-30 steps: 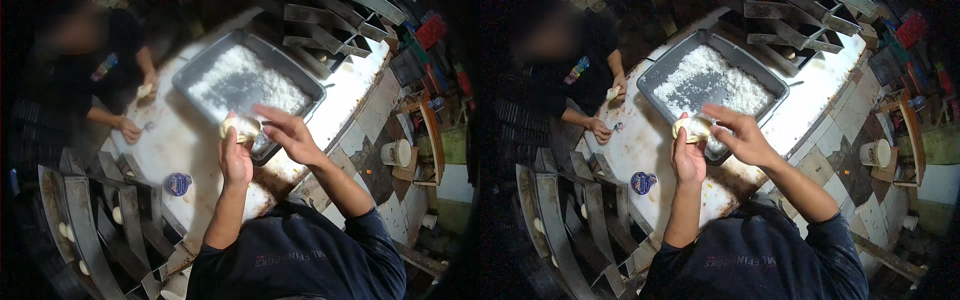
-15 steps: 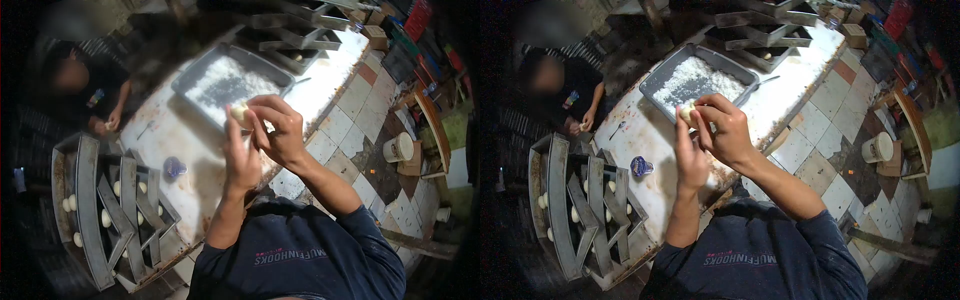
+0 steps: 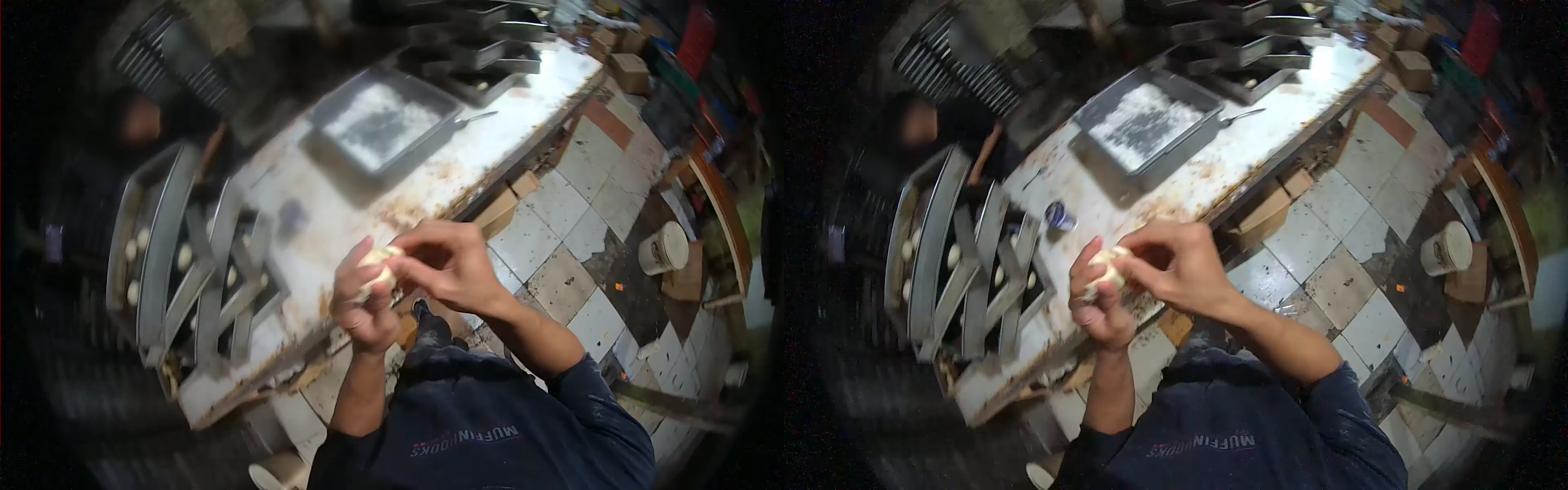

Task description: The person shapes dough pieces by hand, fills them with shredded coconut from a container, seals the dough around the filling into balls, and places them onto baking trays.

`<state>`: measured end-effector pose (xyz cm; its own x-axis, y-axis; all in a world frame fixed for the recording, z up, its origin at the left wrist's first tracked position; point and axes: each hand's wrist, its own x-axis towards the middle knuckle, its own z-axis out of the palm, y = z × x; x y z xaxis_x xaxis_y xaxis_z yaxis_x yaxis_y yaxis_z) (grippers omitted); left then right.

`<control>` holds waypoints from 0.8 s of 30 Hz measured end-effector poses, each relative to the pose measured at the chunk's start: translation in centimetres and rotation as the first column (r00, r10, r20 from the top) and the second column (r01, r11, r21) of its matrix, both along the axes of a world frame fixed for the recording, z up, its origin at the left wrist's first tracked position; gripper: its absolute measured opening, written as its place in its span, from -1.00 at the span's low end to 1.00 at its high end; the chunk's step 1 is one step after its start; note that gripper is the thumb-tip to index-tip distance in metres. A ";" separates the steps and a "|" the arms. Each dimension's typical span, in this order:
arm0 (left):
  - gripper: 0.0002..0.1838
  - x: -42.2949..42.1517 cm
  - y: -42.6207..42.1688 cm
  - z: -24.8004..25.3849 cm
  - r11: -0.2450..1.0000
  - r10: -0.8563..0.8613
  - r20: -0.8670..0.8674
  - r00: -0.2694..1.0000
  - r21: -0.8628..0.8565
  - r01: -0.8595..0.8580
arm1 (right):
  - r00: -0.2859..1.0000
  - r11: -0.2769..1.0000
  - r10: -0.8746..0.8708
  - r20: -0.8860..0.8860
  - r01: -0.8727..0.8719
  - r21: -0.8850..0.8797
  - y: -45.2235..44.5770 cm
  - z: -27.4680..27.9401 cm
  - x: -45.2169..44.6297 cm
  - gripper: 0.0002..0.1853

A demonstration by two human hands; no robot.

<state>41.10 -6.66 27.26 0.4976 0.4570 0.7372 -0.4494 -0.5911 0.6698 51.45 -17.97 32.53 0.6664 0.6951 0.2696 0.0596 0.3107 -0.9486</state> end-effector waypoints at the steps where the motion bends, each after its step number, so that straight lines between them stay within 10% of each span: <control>1: -0.60 -0.9 -0.3 0.8 0.982 0.137 -0.032 0.990 0.138 -0.132 | 0.989 0.999 -0.034 0.147 0.033 0.008 -0.3 0.1 -0.9 -0.81; 3: -0.64 -3.2 -1.7 1.9 0.878 0.425 -0.056 0.903 0.267 -0.397 | 0.881 0.998 -0.047 0.471 0.025 0.052 -1.0 1.7 -2.4 -0.80; 8: -0.50 -8.8 -1.8 4.4 0.782 0.494 -0.023 0.869 0.448 -0.432 | 0.689 0.997 -0.053 0.722 -0.007 0.080 -0.5 4.2 -8.0 -0.71; 11: -0.12 -13.0 -2.0 5.4 0.957 0.086 0.093 0.992 -0.286 -0.056 | 0.571 0.959 -0.145 0.808 -0.121 0.257 1.5 4.8 -10.8 -0.73; 14: -0.38 -18.6 0.6 4.6 0.895 -0.087 0.242 0.966 -0.407 0.183 | 0.711 0.944 -0.003 0.703 -0.229 0.236 3.7 5.6 -15.1 -0.73; 16: -0.39 -21.8 2.4 4.0 0.958 0.010 0.275 0.961 -0.277 0.069 | 0.892 0.968 0.228 0.391 -0.251 0.008 4.8 6.8 -18.7 -0.81; 19: -0.58 -28.5 5.6 5.1 0.983 0.179 0.173 0.969 0.011 -0.183 | 0.780 0.838 0.463 0.422 -0.540 0.079 9.2 4.9 -23.3 -0.76; 24: -0.44 -36.3 7.6 6.0 0.808 0.583 0.194 0.789 -0.039 -0.588 | 0.686 0.839 0.204 0.698 -0.490 0.237 13.3 4.8 -33.5 -0.69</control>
<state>4.80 0.90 33.30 -0.0083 0.5983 0.8012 -0.1269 -0.7954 0.5926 17.98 -4.71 37.30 -0.0280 0.5829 0.8121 0.3983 0.7516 -0.5258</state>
